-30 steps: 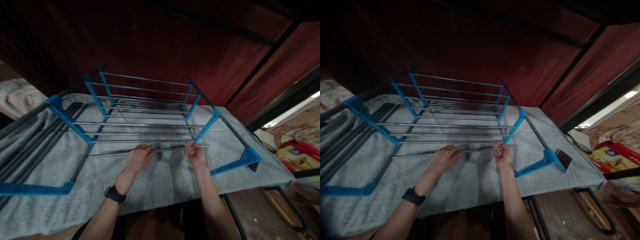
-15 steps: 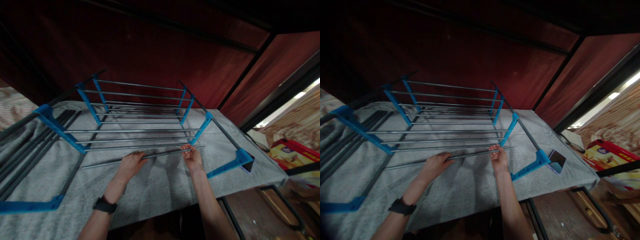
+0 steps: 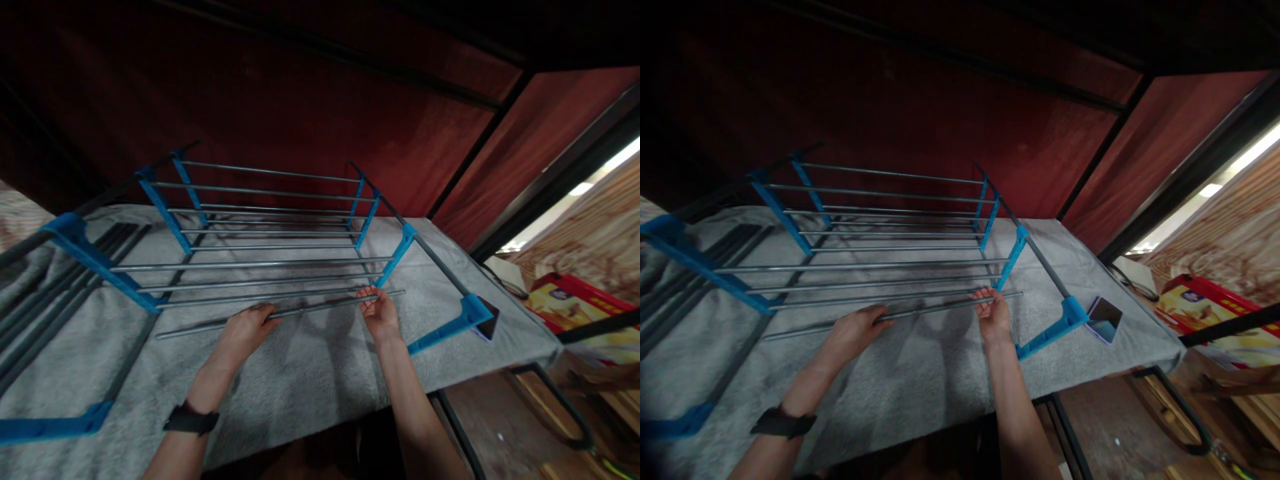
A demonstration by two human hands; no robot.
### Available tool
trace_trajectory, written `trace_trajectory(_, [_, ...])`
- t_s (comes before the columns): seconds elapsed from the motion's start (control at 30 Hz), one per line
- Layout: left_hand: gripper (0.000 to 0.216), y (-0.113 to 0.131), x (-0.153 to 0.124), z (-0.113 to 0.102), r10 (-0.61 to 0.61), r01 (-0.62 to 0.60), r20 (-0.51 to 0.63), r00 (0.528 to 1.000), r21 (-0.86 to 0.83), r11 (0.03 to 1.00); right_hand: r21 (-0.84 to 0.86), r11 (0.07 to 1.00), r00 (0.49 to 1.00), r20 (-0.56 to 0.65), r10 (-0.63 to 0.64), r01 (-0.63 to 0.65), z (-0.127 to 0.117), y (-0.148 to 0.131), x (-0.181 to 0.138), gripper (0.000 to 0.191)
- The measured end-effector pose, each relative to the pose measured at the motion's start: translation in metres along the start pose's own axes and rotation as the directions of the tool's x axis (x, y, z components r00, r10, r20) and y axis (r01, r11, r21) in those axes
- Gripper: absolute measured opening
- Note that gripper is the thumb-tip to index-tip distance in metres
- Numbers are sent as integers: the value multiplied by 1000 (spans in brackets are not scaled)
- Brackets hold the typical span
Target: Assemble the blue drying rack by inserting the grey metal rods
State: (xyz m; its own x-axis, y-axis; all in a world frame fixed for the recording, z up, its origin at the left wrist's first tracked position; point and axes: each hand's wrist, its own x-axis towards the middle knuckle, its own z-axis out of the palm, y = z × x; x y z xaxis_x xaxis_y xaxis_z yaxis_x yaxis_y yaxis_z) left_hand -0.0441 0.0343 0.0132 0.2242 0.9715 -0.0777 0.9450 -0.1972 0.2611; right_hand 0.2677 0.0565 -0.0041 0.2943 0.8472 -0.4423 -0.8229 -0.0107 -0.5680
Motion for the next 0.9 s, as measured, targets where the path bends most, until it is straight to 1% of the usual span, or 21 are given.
trace_trajectory(0.23, [25, -5, -2, -2, 22, -22, -11, 1000, -2, 1000, -27, 1000, 1000, 4, -15, 15, -4, -1, 3, 12])
trace_trajectory(0.43, [24, -13, -4, -7, -29, 29, -26, 999, 20, 999, -20, 999, 999, -10, -46, 46, -5, -2, 5, 11])
trace_trajectory(0.57, [24, -15, -4, -7, -27, 28, -40, 999, 15, 1000, -26, 999, 999, -30, -42, 42, -4, -3, 5, 10])
trace_trajectory(0.63, [25, -15, -3, -6, -12, 13, -68, 998, 17, 1000, -29, 999, 999, -29, -39, 38, -4, -3, 5, 10])
trace_trajectory(0.77, [28, -16, -4, -6, 35, -32, -171, 985, 24, 999, -33, 999, 999, -22, -42, 41, -7, -6, 4, 10])
trace_trajectory(0.9, [35, -17, -4, -6, 96, -100, -229, 969, -5, 995, -19, 999, 998, -21, -51, 51, -13, -8, 4, 25])
